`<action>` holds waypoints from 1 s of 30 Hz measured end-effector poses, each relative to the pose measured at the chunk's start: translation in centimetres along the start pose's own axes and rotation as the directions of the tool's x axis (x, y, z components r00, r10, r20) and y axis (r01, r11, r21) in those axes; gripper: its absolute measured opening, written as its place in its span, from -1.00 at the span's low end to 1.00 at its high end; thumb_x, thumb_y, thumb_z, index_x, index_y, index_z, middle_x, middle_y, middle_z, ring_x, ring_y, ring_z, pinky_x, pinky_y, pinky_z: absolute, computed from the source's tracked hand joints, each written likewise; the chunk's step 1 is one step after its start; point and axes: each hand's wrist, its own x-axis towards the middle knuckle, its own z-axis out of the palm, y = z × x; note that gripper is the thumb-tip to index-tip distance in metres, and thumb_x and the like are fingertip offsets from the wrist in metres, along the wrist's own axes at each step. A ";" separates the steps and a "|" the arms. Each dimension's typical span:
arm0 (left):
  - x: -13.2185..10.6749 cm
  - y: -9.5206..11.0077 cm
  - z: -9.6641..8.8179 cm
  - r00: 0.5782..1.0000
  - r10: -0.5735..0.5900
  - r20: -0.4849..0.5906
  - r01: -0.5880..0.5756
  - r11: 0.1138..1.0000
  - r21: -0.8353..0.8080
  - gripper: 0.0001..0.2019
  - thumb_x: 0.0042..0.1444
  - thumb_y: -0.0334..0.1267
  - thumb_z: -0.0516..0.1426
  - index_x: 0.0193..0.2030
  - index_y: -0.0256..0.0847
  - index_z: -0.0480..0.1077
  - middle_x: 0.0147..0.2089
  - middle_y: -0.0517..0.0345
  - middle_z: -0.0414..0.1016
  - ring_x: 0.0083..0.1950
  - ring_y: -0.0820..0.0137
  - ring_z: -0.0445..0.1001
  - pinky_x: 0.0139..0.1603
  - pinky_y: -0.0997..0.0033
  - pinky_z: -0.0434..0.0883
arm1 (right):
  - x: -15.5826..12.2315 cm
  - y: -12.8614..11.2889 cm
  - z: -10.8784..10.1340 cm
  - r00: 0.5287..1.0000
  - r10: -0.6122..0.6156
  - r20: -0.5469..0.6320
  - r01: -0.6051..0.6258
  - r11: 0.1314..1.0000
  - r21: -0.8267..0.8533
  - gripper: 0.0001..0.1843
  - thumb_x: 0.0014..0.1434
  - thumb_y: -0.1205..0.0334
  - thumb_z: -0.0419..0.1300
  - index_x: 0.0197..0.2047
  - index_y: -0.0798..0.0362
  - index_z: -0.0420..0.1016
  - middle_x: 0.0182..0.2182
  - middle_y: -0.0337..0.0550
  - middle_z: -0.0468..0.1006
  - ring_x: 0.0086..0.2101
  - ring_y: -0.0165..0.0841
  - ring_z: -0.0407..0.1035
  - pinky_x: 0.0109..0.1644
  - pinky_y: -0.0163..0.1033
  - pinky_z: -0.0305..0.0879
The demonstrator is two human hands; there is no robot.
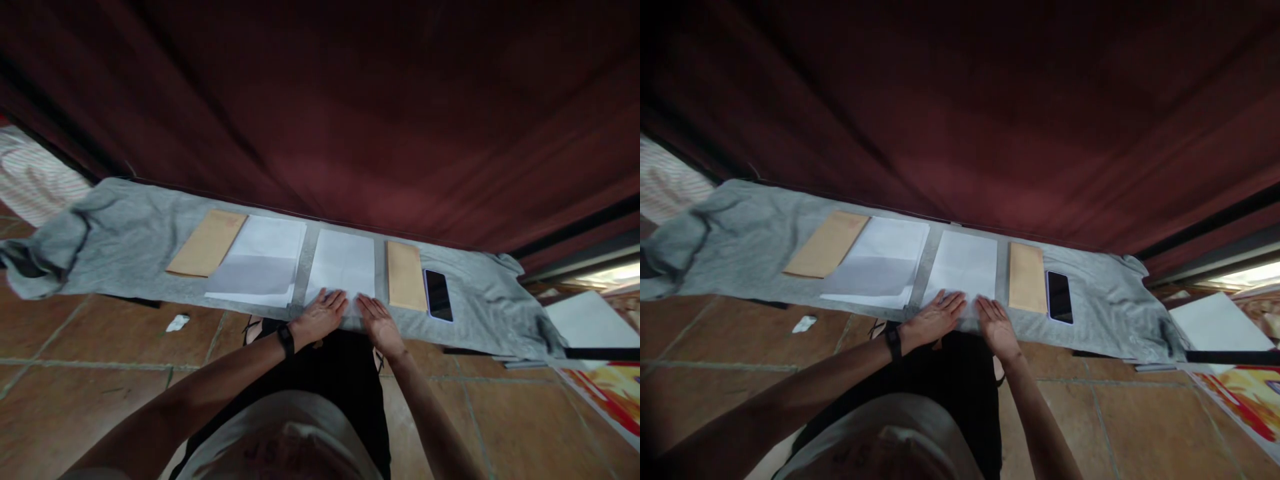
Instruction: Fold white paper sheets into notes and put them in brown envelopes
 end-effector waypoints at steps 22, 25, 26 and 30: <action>-5.7 -10.4 -1.5 0.887 -0.461 0.026 0.460 0.887 0.051 -0.44 0.31 -0.16 0.06 0.42 -0.23 0.16 0.51 -0.20 0.02 0.50 -0.01 0.05 0.36 -0.21 0.18 | 0.6 -2.3 2.4 0.987 0.105 -0.124 -0.098 0.994 0.057 -0.34 0.25 0.37 0.00 0.42 0.07 0.16 0.37 -0.01 0.23 0.34 -0.19 0.12 0.42 0.10 0.07; -7.0 -10.8 -0.5 0.890 -0.453 0.051 0.449 0.890 0.076 -0.55 0.35 -0.19 -0.01 0.33 -0.25 0.28 0.42 -0.19 0.23 0.41 0.09 0.25 0.34 -0.01 0.27 | 0.7 -2.5 2.6 0.981 0.129 -0.145 -0.122 0.991 0.056 -0.35 0.25 0.38 0.00 0.40 0.09 0.19 0.35 -0.01 0.28 0.33 -0.20 0.14 0.42 0.09 0.07; -7.0 -10.8 -0.3 0.893 -0.445 0.060 0.440 0.894 0.086 -0.57 0.36 -0.21 -0.01 0.31 -0.28 0.30 0.39 -0.20 0.28 0.38 0.10 0.29 0.33 0.02 0.28 | 0.8 -2.6 2.7 0.980 0.132 -0.151 -0.125 0.991 0.057 -0.36 0.25 0.39 0.00 0.40 0.10 0.20 0.34 -0.02 0.29 0.32 -0.20 0.15 0.42 0.08 0.07; -6.3 -11.3 0.2 0.922 -0.379 0.075 0.373 0.924 0.082 -0.57 0.25 -0.49 -0.04 0.22 -0.34 0.38 0.28 -0.26 0.41 0.32 0.15 0.37 0.28 0.10 0.35 | 0.8 -2.6 2.7 0.977 0.133 -0.168 -0.124 0.990 0.062 -0.35 0.24 0.40 0.00 0.40 0.08 0.19 0.34 -0.03 0.30 0.31 -0.21 0.17 0.41 0.08 0.08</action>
